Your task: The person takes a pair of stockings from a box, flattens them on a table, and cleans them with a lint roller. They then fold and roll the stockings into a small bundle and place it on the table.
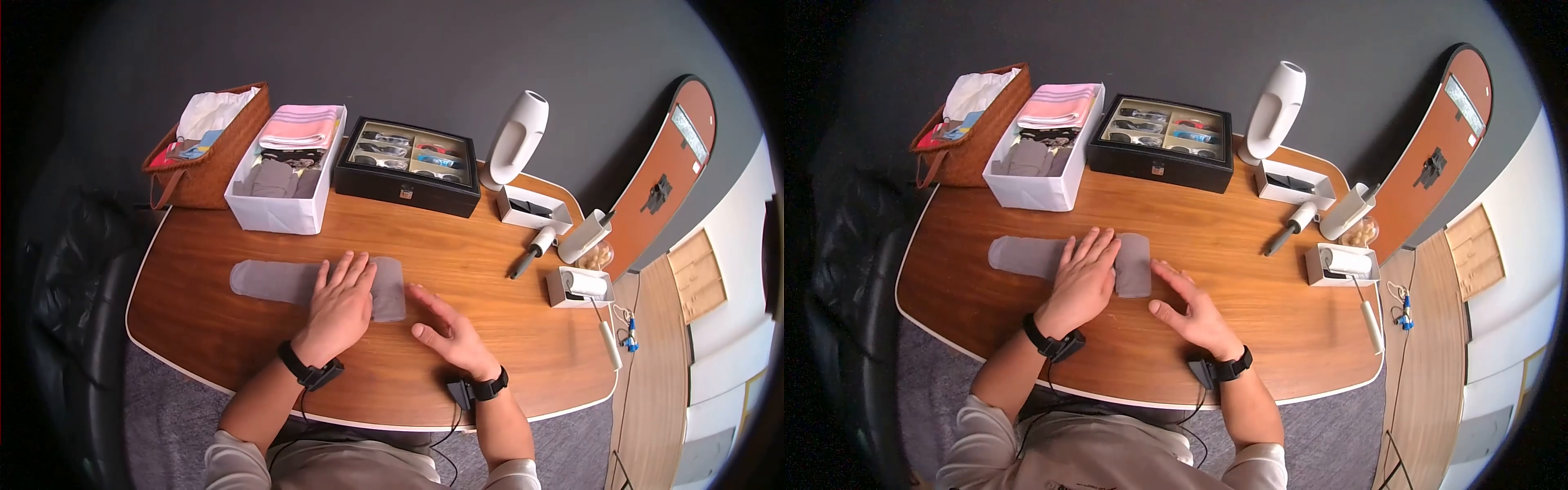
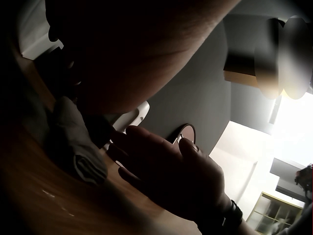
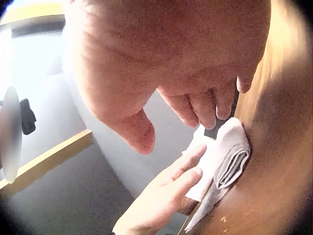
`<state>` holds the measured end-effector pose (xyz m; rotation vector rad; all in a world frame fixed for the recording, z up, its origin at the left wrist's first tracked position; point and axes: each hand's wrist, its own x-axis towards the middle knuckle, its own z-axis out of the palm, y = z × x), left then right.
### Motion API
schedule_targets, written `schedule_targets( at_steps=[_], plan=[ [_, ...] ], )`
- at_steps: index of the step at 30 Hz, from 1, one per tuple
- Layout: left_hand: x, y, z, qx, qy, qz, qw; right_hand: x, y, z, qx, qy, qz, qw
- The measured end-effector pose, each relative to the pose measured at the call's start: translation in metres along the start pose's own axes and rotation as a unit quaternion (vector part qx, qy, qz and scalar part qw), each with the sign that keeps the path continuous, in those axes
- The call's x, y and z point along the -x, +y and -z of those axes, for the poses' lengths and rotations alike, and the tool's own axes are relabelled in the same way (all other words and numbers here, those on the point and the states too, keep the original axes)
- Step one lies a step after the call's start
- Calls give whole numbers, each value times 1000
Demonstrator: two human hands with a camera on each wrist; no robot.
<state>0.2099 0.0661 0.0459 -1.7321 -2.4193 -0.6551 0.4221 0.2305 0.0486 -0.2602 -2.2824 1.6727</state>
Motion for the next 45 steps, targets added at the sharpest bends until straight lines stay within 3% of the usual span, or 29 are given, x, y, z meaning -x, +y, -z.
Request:
schedule_targets(
  at_steps=[7, 11, 12, 18, 22, 25, 28, 31, 32, 34, 37, 40, 42, 45],
  plan=[
    [-9, 11, -20, 18, -34, -7, 999, -3, -1, -2, 125, -38, 4, 991],
    [-13, 7, -32, -10, -108, -2, 994, -3, 2, -2, 151, -57, -7, 987],
    [-16, 6, -33, -14, -158, 7, 987, -3, 4, -2, 157, -60, -10, 986],
    [-20, 9, -22, -17, -210, 17, 977, -2, 6, -1, 146, -27, -15, 989],
    [-13, -1, -15, 48, -173, 30, 983, 1, 17, 5, 157, 40, -41, 986],
    [-2, -7, 2, 66, -130, 26, 989, -1, 13, 3, 6, 59, -90, 994],
    [10, -9, 15, 60, -100, 4, 993, -6, 17, -4, -15, 78, -93, 993],
    [12, -4, 14, 92, -117, -16, 989, -16, 18, -7, -54, 94, -130, 986],
    [12, -4, 8, 96, -90, -27, 991, -19, 13, -9, -56, 106, -149, 982],
    [5, -5, 8, 110, -121, -27, 986, -27, 2, -13, -58, 130, -189, 972],
    [-4, -12, 1, 126, -123, -35, 984, -37, 5, -25, -33, 153, -182, 971],
    [-4, -24, -13, 164, -87, -46, 982, -45, 5, -33, -111, 208, -172, 957],
    [0, -32, -26, 204, -50, -56, 976, -47, 4, -40, -150, 196, -112, 962],
    [2, -40, -10, 162, -69, -27, 984, -44, -13, -64, -164, 145, -42, 975]
  ],
)
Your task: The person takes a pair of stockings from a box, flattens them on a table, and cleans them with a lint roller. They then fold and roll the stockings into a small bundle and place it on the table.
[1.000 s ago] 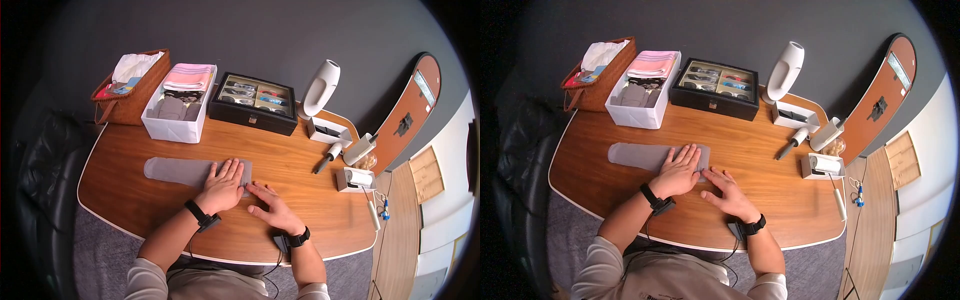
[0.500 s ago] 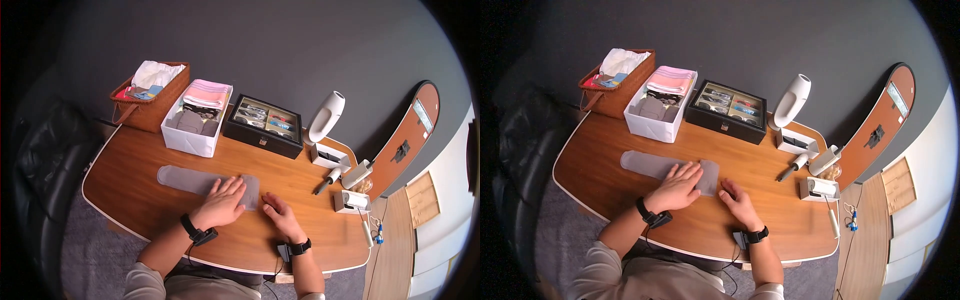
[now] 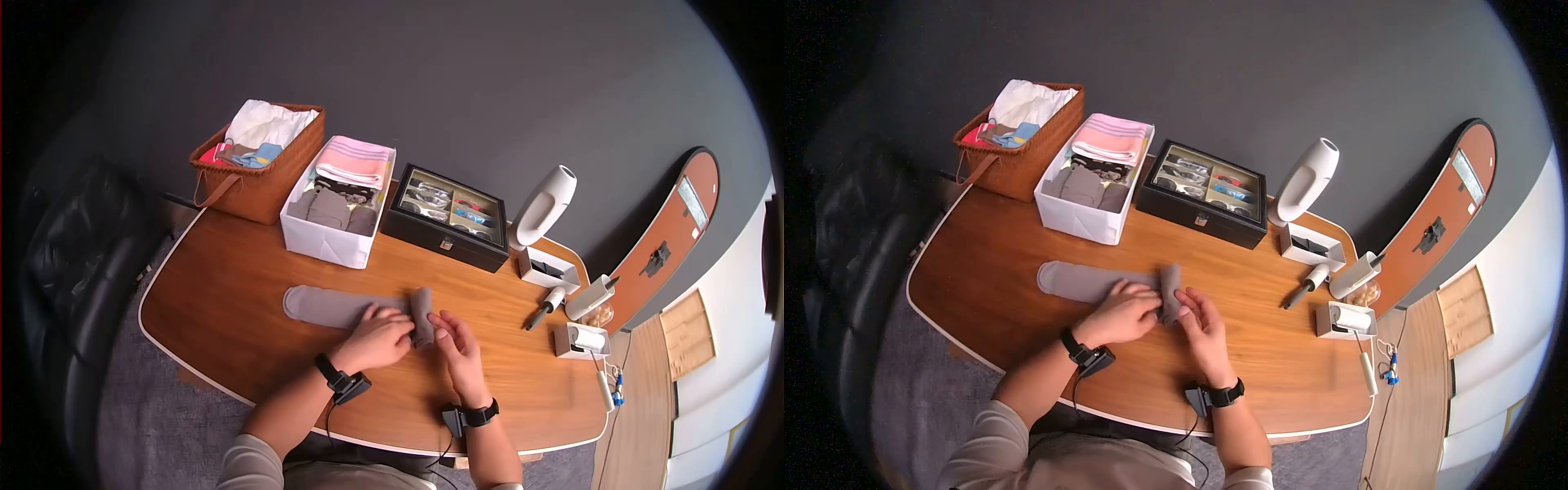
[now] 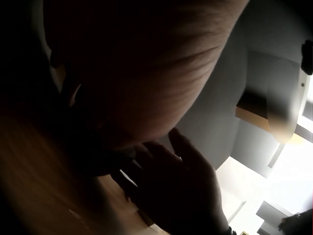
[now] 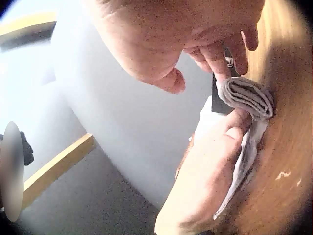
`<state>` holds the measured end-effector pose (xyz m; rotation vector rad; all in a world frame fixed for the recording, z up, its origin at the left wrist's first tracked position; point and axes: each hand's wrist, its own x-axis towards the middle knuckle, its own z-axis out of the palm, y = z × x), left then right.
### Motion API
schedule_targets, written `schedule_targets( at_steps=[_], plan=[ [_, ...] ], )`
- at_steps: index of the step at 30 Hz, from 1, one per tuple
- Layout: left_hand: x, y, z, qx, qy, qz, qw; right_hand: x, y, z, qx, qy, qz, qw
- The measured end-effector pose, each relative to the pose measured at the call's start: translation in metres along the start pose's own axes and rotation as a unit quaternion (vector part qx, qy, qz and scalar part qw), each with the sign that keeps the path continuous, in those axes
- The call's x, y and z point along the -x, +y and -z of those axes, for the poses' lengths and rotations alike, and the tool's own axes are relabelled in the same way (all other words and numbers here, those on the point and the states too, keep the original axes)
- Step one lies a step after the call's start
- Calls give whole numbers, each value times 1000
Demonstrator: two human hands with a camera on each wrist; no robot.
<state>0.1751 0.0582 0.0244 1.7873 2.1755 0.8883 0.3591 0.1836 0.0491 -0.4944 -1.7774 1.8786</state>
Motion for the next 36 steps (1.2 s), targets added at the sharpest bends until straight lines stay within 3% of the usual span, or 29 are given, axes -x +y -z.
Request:
schedule_targets(
  at_steps=[1, 2, 4, 11, 20, 24, 27, 30, 36],
  plan=[
    [2, -10, 11, -54, 121, 29, 991, -1, -1, -9, 0, -28, 18, 999],
    [1, -11, 20, -79, 190, 42, 978, -1, 1, -11, 10, -48, 13, 999],
    [0, -15, 29, -66, 242, 70, 966, 0, 3, -10, 31, -86, 3, 996],
    [16, -24, 33, -17, 187, 57, 981, -8, 9, 0, 278, -154, 70, 946],
    [17, -44, 29, -25, 196, 94, 976, -19, -17, -9, 428, -129, 86, 890],
    [17, -54, 23, 15, 187, 96, 977, -43, -31, -43, 532, -180, 149, 814],
    [18, -64, 19, 1, 172, 113, 979, -57, -10, -57, 610, -206, 145, 751],
    [18, -63, 16, -37, 157, 127, 979, -64, 11, -57, 665, -177, 92, 720],
    [21, -64, 14, -33, 152, 122, 980, -59, 8, -53, 658, -156, 56, 735]
  ],
)
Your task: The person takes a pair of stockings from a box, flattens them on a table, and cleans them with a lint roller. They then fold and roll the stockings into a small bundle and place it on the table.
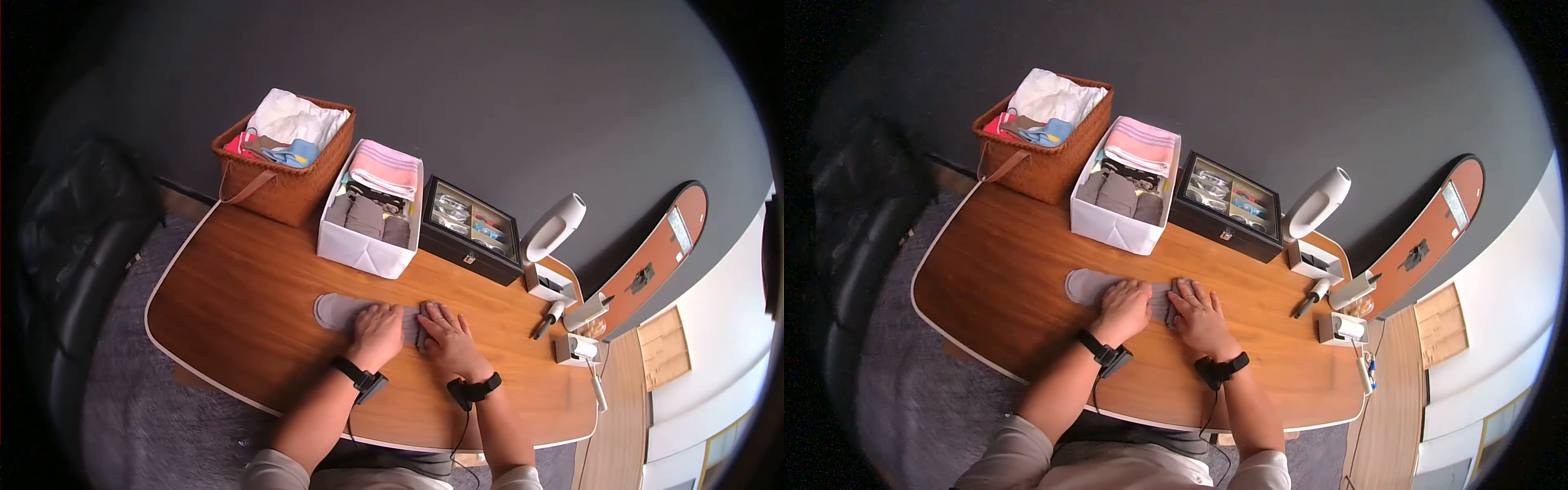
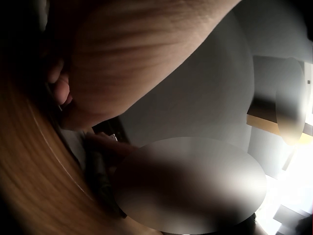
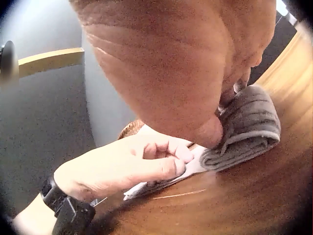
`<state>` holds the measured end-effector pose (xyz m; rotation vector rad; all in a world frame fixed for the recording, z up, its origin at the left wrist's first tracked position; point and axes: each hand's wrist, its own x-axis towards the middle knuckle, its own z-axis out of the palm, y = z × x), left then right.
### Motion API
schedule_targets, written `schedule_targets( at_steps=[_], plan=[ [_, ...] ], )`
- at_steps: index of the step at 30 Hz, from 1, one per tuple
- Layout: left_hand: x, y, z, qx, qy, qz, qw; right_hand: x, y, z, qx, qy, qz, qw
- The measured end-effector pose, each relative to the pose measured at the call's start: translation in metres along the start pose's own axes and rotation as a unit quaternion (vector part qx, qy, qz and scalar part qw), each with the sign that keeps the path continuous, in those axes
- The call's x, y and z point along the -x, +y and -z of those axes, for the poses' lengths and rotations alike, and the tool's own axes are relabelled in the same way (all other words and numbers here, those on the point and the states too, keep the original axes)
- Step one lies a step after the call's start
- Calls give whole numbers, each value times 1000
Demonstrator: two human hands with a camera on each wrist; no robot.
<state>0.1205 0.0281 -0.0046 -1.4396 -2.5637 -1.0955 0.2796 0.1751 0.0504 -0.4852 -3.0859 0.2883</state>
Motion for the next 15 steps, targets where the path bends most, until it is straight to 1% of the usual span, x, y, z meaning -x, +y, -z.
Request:
schedule_targets(
  at_steps=[3, 6, 9, 12, 15],
  plan=[
    [-1, 4, 5, -18, -11, 9, 1000, -4, -7, -4, 14, -6, -7, 1000],
    [-2, 7, 7, -27, -11, 10, 1000, -3, -8, 5, -50, -8, -24, 998],
    [-6, 6, -3, -32, -2, 15, 999, -6, -3, 3, -125, 74, -47, 988],
    [-5, 10, -2, 27, 52, -25, 998, -11, 4, -13, -21, 104, -55, 993],
    [-1, 9, -14, 62, 47, -35, 996, -8, -5, -18, -39, 45, -94, 994]
  ],
)
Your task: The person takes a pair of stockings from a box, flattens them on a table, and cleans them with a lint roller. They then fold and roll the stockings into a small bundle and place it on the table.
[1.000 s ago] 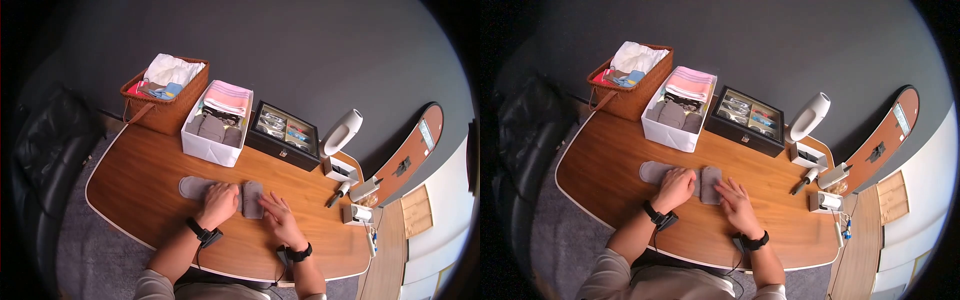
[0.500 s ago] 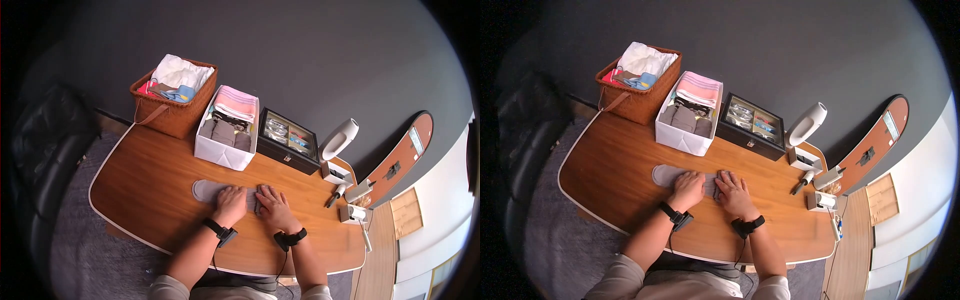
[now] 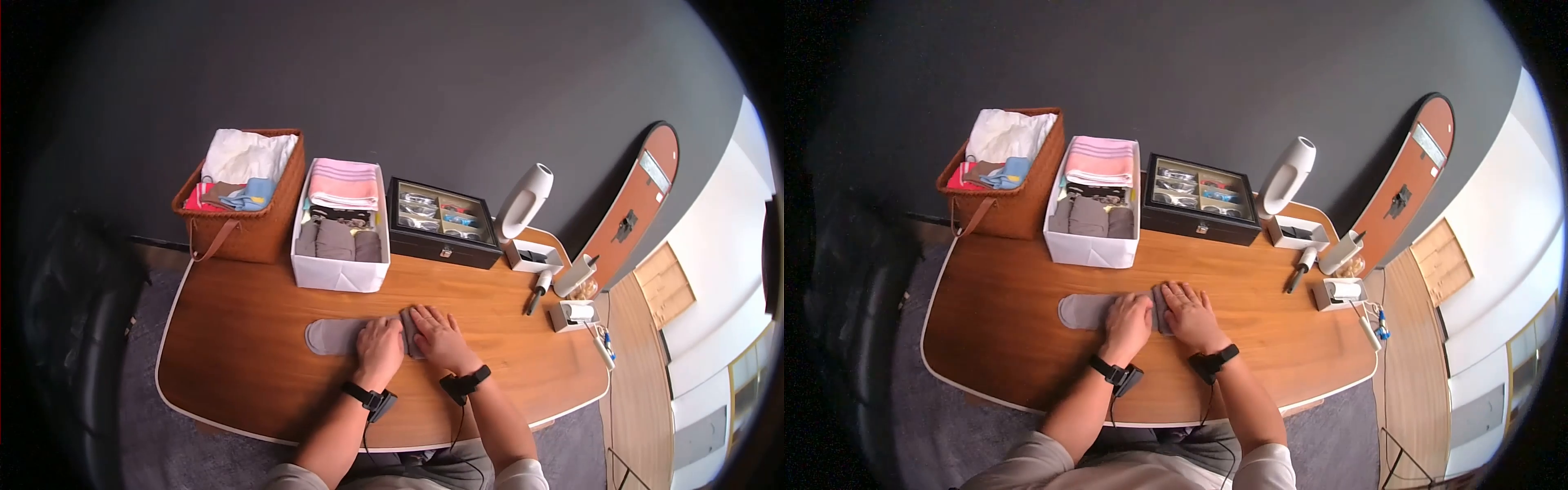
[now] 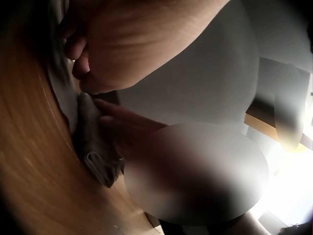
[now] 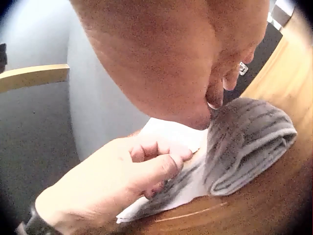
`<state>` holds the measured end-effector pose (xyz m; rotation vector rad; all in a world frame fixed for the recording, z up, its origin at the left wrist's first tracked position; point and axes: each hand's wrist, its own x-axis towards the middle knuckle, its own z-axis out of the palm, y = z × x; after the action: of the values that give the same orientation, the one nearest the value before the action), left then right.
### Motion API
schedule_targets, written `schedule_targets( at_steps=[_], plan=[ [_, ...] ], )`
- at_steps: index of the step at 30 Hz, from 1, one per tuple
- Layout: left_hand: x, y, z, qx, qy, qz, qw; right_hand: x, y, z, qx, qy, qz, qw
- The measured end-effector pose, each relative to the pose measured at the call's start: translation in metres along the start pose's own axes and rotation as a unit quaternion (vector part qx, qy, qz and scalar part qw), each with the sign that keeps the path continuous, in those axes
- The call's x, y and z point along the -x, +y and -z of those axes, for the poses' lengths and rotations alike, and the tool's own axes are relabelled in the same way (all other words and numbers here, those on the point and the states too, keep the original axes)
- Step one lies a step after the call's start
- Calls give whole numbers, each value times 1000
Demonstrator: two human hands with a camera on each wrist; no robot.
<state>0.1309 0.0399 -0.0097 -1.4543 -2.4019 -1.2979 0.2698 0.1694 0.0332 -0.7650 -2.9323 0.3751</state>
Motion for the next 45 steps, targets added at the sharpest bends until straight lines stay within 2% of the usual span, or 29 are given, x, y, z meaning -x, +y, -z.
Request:
schedule_targets(
  at_steps=[3, 6, 9, 12, 16, 19, 22, 25, 26, 27, 29, 31, 33, 37, 40, 43, 45],
  plan=[
    [1, 3, 3, -34, -44, 22, 998, 14, 0, 3, 78, -6, 5, 997],
    [5, 4, 1, -21, -74, 5, 997, 32, 15, 4, 124, -8, -19, 992],
    [6, 11, 5, -3, -68, -2, 998, 41, 19, 17, 82, -15, -40, 996],
    [3, 7, 10, 10, -50, 6, 999, 43, 26, 23, 47, 44, -14, 998],
    [4, 0, 10, 1, -52, 5, 999, 52, 25, 9, 57, -2, 17, 998],
    [4, 3, 14, -14, -68, 21, 997, 53, 34, -1, 48, 10, 35, 998],
    [3, 1, 15, -28, -64, 24, 997, 52, 34, 19, -85, 49, 37, 994],
    [-1, 10, 26, -27, -65, 40, 997, 50, 72, 13, -306, 126, 17, 943],
    [-3, 14, 29, -19, -73, 52, 996, 53, 80, 10, -263, 187, 19, 946],
    [-3, 18, 32, -11, -82, 63, 995, 55, 88, 8, -342, 162, -35, 925],
    [-5, 25, 35, 25, -85, 76, 993, 61, 97, 13, -486, 110, -144, 855],
    [-9, 36, 41, 67, -118, 111, 985, 64, 95, 20, -528, 105, -162, 827],
    [-8, 41, 38, 90, -120, 108, 983, 63, 92, 27, -569, 99, -188, 794],
    [-5, 44, 34, 144, -142, 99, 974, 63, 93, 20, -603, 88, -199, 767],
    [2, 37, 17, 305, -180, 94, 930, 68, 93, 25, -624, 74, -211, 749],
    [6, 44, 19, 296, -211, 27, 931, 76, 93, 35, -645, 69, -217, 729],
    [4, 56, 26, 241, -211, -8, 947, 82, 89, 42, -663, 65, -213, 715]
  ],
)
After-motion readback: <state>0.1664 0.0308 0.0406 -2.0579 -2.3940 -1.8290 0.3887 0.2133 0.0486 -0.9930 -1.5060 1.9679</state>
